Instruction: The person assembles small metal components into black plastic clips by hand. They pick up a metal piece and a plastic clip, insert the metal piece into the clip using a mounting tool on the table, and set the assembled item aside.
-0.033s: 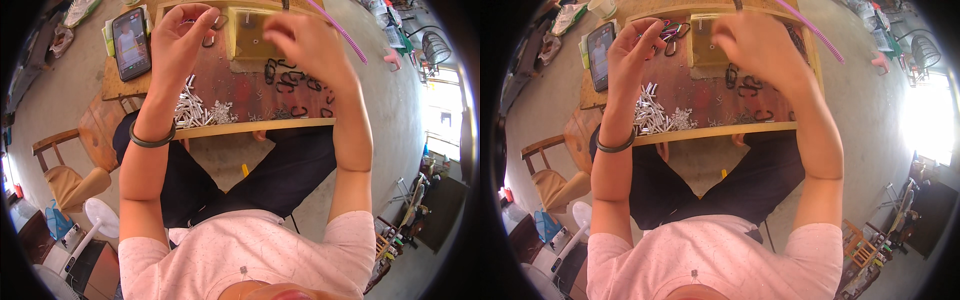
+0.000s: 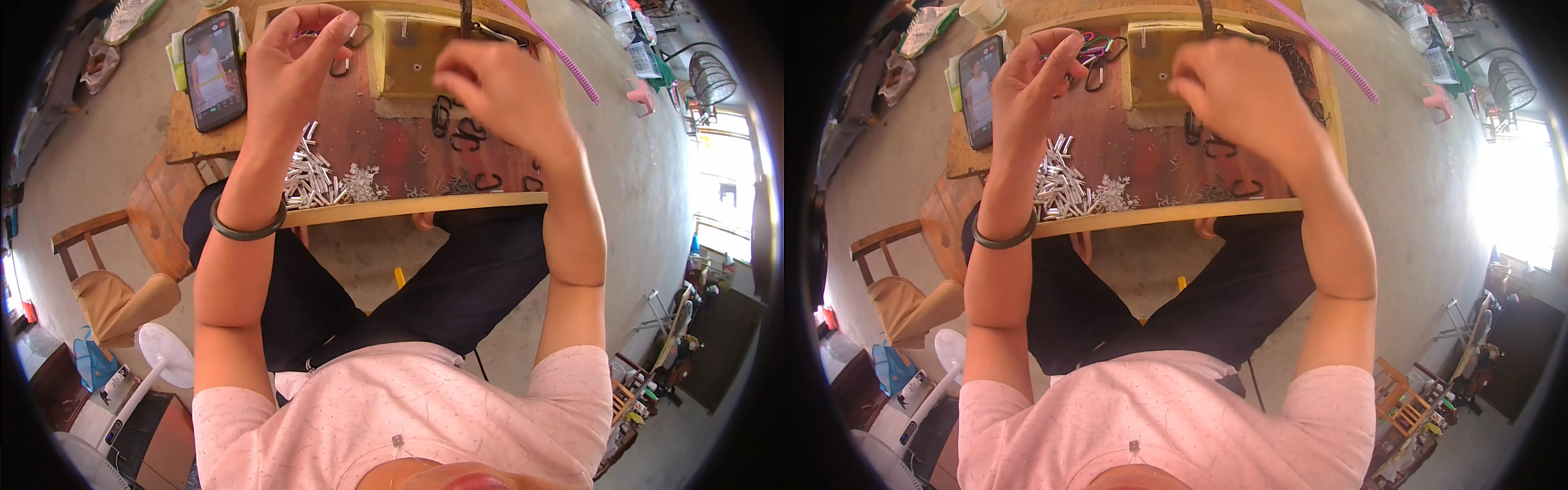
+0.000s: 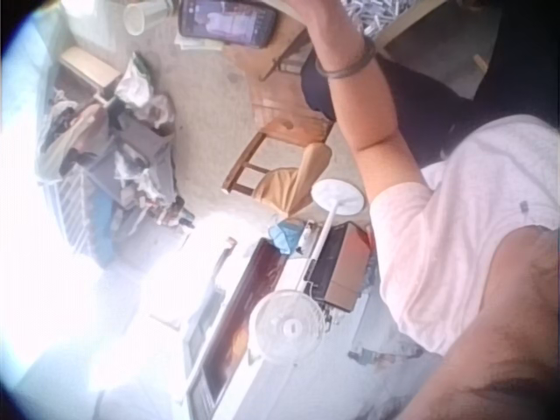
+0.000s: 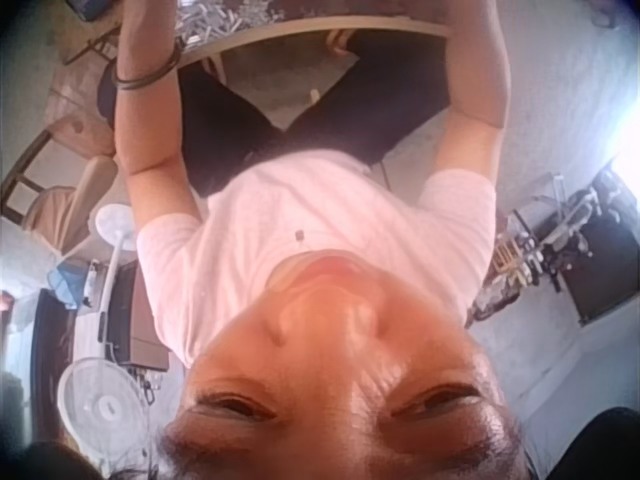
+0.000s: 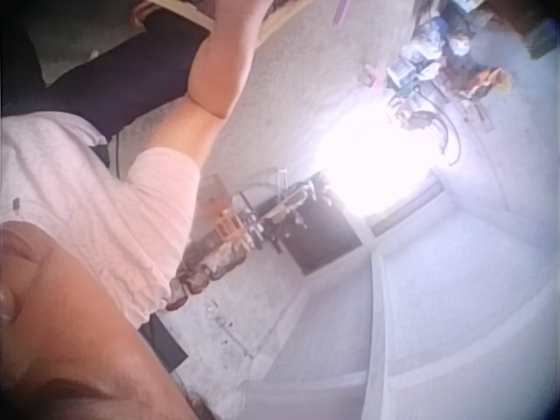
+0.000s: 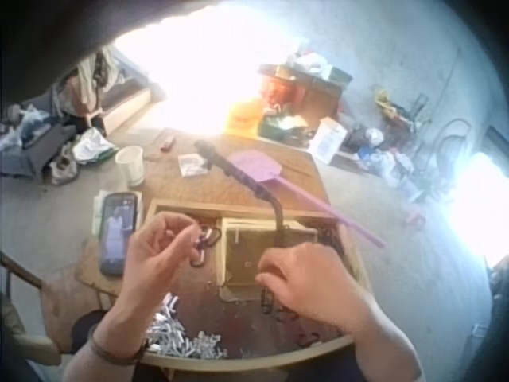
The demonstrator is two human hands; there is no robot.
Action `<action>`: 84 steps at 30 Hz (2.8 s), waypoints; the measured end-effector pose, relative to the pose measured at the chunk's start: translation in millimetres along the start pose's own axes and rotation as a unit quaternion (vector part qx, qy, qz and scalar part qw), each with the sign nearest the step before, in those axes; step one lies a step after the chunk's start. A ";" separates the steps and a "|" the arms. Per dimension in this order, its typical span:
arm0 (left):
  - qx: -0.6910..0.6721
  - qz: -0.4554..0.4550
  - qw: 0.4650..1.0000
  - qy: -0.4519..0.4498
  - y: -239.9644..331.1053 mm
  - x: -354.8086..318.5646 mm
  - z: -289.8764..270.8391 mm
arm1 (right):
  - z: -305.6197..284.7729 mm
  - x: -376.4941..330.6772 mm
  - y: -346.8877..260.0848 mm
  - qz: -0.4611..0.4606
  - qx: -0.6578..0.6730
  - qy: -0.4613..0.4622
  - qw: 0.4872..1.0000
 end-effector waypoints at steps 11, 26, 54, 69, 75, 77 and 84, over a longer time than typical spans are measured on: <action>-0.057 0.009 0.996 -0.063 6.3 -13.2 35.5 | 65.3 -50.2 11.7 0.172 -0.022 -0.064 0.983; -0.088 -0.227 0.931 -0.272 -13.2 -16.3 42.2 | -15.3 -6.1 -39.1 -0.118 0.068 0.180 0.974; 0.054 -0.055 0.996 -0.052 -23.5 30.0 41.7 | 5.8 16.4 6.9 -0.002 0.019 0.233 0.972; 0.061 -0.066 0.993 -0.075 -50.1 28.9 46.4 | 14.9 19.9 6.9 0.007 0.014 0.251 0.968; 0.072 -0.070 0.991 -0.091 -50.9 30.6 45.1 | 16.3 19.2 7.7 0.015 0.017 0.243 0.970; 0.066 -0.068 0.991 -0.096 -49.5 30.4 46.9 | 16.0 18.6 9.0 0.008 0.020 0.249 0.968; 0.084 -0.115 0.982 -0.127 -56.4 29.7 43.9 | 16.9 16.4 9.5 0.007 0.011 0.253 0.967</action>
Point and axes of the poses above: each hand's wrist, its own x-axis towards the middle knuckle, its own z-axis out of the palm, y = z × x, the point moved 8 cm from there along x, towards the middle knuckle, and after that the axes turned 10 degrees about -x, right-handed, at the moved point
